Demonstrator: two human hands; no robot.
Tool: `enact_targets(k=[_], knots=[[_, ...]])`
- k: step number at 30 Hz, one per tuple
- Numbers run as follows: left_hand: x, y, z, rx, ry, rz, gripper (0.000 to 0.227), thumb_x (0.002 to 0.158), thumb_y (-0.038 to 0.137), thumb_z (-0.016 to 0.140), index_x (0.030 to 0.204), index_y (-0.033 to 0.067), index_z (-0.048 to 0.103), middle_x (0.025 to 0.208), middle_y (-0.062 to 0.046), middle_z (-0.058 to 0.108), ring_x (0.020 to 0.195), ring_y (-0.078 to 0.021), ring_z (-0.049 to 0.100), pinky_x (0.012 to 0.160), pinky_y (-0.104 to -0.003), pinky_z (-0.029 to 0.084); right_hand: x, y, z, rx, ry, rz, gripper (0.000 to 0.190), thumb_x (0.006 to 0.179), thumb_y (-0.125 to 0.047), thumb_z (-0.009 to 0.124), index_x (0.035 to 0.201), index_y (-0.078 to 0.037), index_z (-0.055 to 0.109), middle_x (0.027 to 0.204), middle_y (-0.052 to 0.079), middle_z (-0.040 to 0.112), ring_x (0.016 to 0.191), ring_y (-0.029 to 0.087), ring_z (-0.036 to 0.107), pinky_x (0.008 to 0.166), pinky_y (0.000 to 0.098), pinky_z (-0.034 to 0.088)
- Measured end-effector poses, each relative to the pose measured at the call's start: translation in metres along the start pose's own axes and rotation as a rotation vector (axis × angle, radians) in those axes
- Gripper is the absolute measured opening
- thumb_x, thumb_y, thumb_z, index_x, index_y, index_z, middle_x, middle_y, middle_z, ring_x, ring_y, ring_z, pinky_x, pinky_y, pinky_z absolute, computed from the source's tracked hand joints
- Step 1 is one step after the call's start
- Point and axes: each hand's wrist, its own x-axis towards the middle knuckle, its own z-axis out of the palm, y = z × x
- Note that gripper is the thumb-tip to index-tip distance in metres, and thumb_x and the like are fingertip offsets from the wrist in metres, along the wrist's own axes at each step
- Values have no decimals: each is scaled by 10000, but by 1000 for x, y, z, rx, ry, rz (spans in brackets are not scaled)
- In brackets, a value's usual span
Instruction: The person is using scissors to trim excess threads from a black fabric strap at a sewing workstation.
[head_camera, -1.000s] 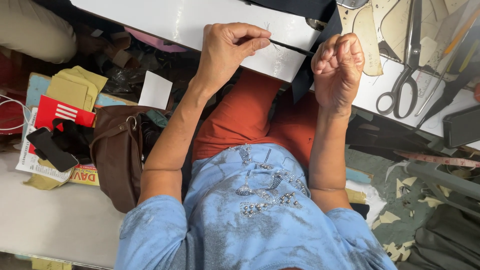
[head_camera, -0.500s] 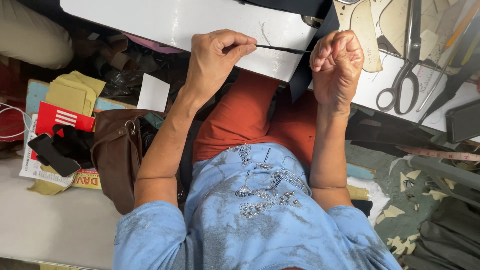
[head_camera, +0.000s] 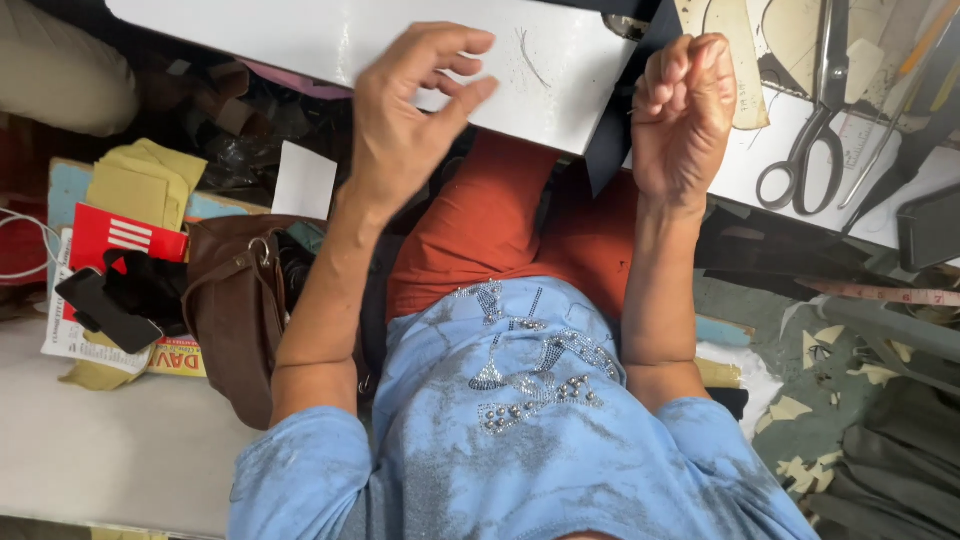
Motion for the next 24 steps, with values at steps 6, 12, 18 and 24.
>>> enact_targets(k=[6, 12, 18, 24], knots=[[4, 2, 45, 33, -174, 109, 674, 1033, 117, 950, 1561, 81, 532, 1610, -135, 573, 1516, -308, 575, 1333, -444, 444, -12, -14, 29, -65, -68, 96, 168, 1104, -153, 696, 1036, -136, 543, 940, 38, 572, 749, 112, 517, 637, 200, 431], [16, 16, 77, -56, -253, 121, 482, 1110, 417, 739, 1487, 187, 545, 1336, 14, 749, 1267, -192, 711, 1155, -386, 531, -17, -37, 46, 3, -171, 73, 133, 1150, -147, 634, 1085, -95, 530, 912, 80, 565, 705, 153, 501, 648, 230, 482], [17, 34, 71, -262, -128, -76, 266, 1015, 115, 858, 1248, 167, 741, 1056, 0, 836, 854, -72, 792, 837, -195, 679, -17, -53, 48, -39, -53, -18, 177, 1158, -199, 616, 1051, -114, 503, 926, 48, 522, 712, 138, 484, 576, 216, 414], [10, 47, 45, -240, -85, -103, 147, 1074, 114, 738, 1214, 70, 756, 1043, -70, 843, 913, -140, 828, 868, -226, 682, -18, -42, 10, 5, 104, 47, 103, 1173, -236, 621, 1173, -144, 665, 1033, 19, 610, 806, 162, 558, 753, 259, 496]])
